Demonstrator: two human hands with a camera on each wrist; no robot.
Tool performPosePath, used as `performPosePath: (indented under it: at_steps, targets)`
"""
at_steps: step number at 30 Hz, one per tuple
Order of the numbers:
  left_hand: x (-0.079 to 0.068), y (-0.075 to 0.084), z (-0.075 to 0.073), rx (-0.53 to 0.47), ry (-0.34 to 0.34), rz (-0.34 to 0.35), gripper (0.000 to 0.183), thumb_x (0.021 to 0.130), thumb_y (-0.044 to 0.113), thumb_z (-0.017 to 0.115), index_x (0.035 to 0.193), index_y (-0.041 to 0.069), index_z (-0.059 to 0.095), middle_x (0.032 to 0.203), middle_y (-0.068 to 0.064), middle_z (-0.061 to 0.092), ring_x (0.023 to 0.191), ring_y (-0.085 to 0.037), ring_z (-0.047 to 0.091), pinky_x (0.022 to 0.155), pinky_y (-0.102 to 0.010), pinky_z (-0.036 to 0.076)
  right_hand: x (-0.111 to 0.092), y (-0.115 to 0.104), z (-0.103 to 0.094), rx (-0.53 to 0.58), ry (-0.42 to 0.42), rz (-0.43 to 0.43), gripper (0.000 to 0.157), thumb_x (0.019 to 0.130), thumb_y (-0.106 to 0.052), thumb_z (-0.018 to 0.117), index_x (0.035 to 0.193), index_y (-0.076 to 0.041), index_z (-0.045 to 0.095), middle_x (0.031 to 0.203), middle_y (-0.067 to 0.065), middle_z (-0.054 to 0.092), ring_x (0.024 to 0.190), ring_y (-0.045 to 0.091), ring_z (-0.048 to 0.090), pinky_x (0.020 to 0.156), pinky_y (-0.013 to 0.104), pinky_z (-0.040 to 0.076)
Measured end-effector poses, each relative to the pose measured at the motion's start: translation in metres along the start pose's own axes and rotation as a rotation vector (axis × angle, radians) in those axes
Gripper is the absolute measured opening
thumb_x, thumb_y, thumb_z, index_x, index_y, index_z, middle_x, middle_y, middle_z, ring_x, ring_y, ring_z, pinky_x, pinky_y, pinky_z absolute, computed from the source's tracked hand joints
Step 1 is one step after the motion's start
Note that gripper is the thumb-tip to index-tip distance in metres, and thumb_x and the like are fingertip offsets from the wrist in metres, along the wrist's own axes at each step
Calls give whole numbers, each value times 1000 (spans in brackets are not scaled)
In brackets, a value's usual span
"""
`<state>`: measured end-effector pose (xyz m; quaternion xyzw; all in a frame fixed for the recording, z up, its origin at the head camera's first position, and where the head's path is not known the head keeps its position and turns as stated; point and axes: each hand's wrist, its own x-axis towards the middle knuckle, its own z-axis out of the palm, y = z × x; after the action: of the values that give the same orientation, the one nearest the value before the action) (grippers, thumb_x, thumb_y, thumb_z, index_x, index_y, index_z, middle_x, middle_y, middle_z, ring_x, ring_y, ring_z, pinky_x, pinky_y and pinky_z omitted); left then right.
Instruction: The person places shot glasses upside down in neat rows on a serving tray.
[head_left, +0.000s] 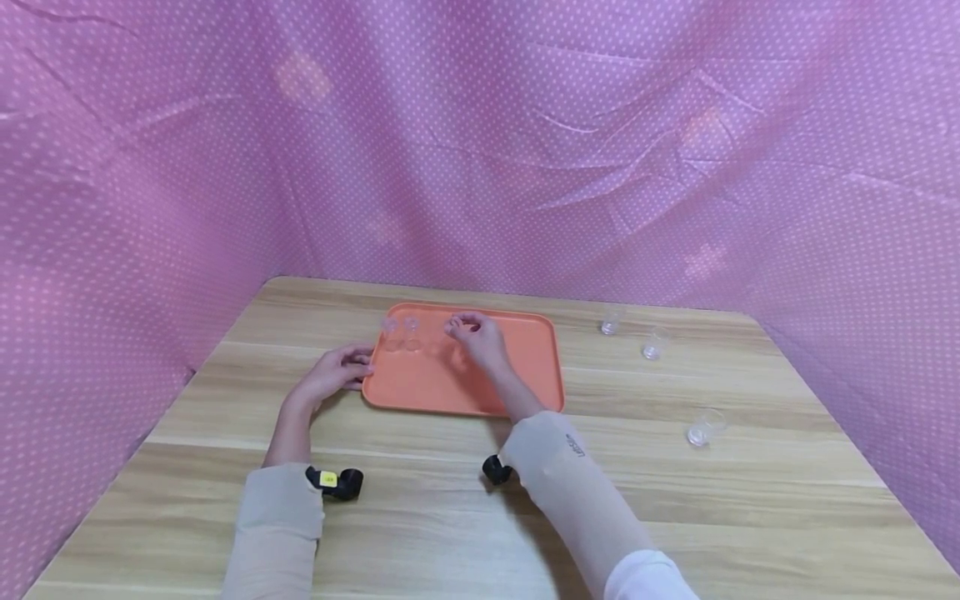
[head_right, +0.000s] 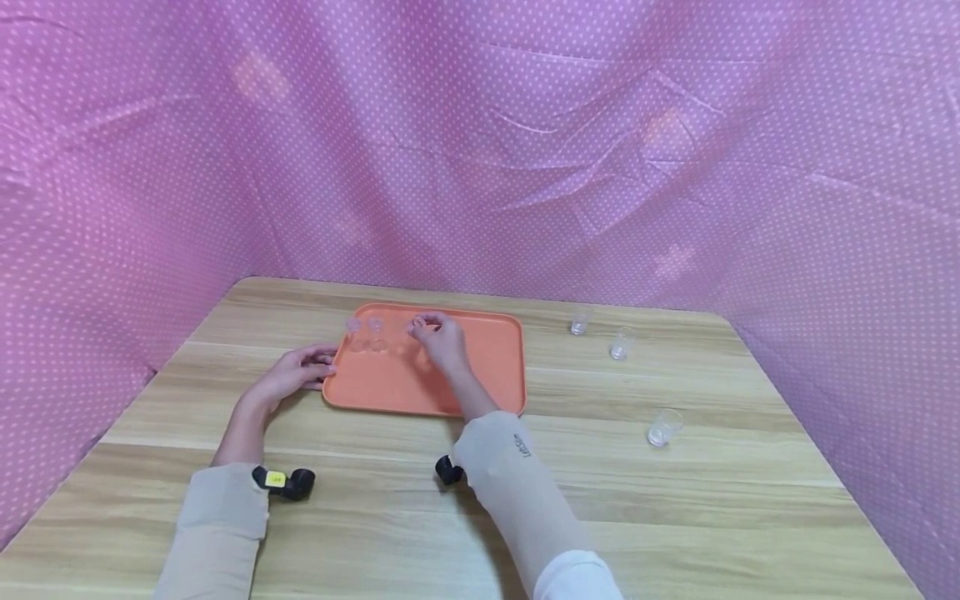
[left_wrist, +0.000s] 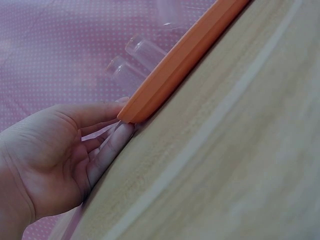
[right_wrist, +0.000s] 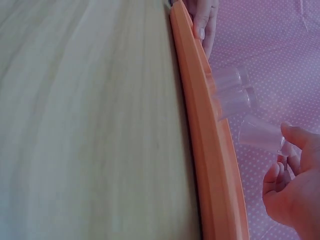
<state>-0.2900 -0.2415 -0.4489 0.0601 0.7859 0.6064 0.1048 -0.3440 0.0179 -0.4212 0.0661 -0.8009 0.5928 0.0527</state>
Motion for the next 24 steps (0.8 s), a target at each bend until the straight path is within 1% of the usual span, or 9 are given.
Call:
performPosePath:
  at_steps: [2,5,9,12,17,24]
  targets:
    - [1,0,0,1,5,-1,51,92,4,52,137,-9,32,115,-24,45,88,-17,56,76,-29,53,1,0,2,21,9,-1,23,79,-16,73,100,-4,69,89,2,63,76,13,46,59,21,39]
    - [1,-1,0,5,10,-3,50,92,4,52,136,-8,33,113,-23,46,87,-16,56,75,-29,53,4,2,5,42,10,-2,24,78,-14,73,101,-5,70,89,2,64,73,12,46,57,20,39]
    - [2,-2,0,-2,12,-8,50,92,3,52,136,-8,33,112,-22,46,86,-15,56,75,-29,53,7,3,10,61,-13,-17,25,78,-9,72,103,-2,69,90,6,65,66,10,46,52,18,39]
    - [1,-2,0,-2,5,-8,50,92,3,52,137,-8,32,113,-22,45,88,-16,56,76,-29,53,8,2,13,71,-38,-30,25,79,-6,71,103,0,68,94,10,65,65,9,46,51,17,38]
    - [0,-1,0,3,-1,-6,51,92,5,53,136,-8,33,115,-24,46,91,-20,56,77,-30,52,9,-1,19,63,-65,-47,25,79,-2,69,104,2,67,93,13,65,64,9,46,51,16,39]
    - [1,0,1,9,11,-15,50,92,5,53,136,-6,34,115,-23,46,91,-20,56,77,-31,53,11,0,26,53,-87,-63,25,80,-2,69,104,2,67,91,12,65,64,8,46,52,16,39]
